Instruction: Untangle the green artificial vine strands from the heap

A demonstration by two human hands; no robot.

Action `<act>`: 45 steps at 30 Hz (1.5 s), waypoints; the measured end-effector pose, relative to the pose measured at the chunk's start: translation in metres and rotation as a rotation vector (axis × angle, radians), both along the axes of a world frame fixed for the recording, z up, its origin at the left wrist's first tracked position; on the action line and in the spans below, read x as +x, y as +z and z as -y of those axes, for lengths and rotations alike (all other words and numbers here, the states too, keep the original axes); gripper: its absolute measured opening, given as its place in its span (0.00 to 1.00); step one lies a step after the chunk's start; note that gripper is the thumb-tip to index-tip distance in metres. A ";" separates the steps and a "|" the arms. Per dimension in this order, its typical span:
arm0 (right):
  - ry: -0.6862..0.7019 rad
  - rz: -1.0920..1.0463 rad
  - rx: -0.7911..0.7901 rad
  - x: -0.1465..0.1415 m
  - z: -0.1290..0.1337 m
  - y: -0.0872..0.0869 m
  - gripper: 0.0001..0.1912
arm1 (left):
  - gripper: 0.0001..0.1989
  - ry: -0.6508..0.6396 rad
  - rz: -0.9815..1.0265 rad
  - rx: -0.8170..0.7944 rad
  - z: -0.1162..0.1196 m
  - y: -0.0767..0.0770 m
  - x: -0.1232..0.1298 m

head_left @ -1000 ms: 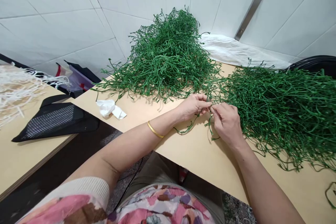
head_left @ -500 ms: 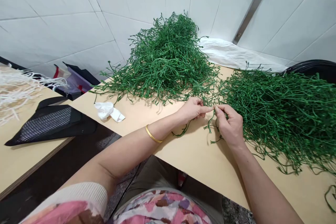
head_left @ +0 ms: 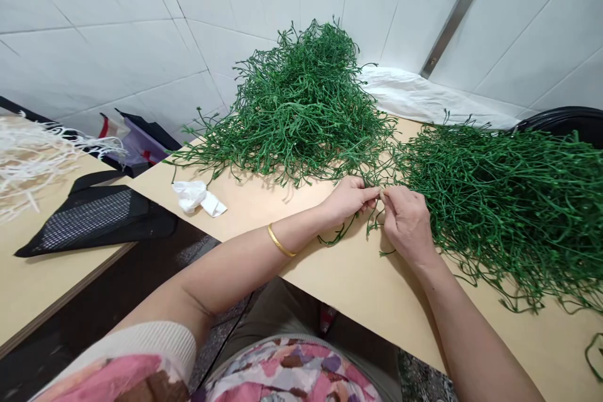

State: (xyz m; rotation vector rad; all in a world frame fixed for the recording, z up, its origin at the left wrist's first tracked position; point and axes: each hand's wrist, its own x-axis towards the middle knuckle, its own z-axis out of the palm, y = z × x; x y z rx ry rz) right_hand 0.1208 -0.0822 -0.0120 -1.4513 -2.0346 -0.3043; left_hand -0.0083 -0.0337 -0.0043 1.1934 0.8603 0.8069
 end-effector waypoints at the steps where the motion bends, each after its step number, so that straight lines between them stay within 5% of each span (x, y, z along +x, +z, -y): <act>1: 0.003 0.025 -0.001 0.001 0.000 0.000 0.09 | 0.16 0.013 -0.008 0.023 0.001 -0.001 0.001; 8: 0.169 0.159 0.170 -0.005 0.009 0.012 0.10 | 0.16 0.122 0.113 -0.087 -0.009 0.000 0.000; 11: 0.217 0.053 0.279 -0.010 0.014 0.016 0.09 | 0.15 0.199 0.123 -0.086 -0.017 0.006 -0.008; 17: -0.153 -0.490 0.179 0.000 0.011 0.013 0.05 | 0.12 0.139 -0.026 0.066 -0.013 0.004 -0.007; 20: -0.210 -0.587 0.148 0.003 0.010 0.014 0.07 | 0.12 0.124 -0.088 0.095 -0.011 0.000 -0.004; 32: 0.013 -0.255 -0.187 -0.002 -0.004 -0.002 0.12 | 0.13 0.006 -0.001 0.085 -0.009 -0.001 -0.004; 38: -0.116 0.094 -0.012 -0.007 0.003 0.002 0.10 | 0.12 0.025 0.108 0.018 -0.008 0.000 -0.003; 45: -0.034 0.298 0.180 -0.009 0.007 0.011 0.11 | 0.15 0.081 0.192 -0.046 0.001 0.001 0.002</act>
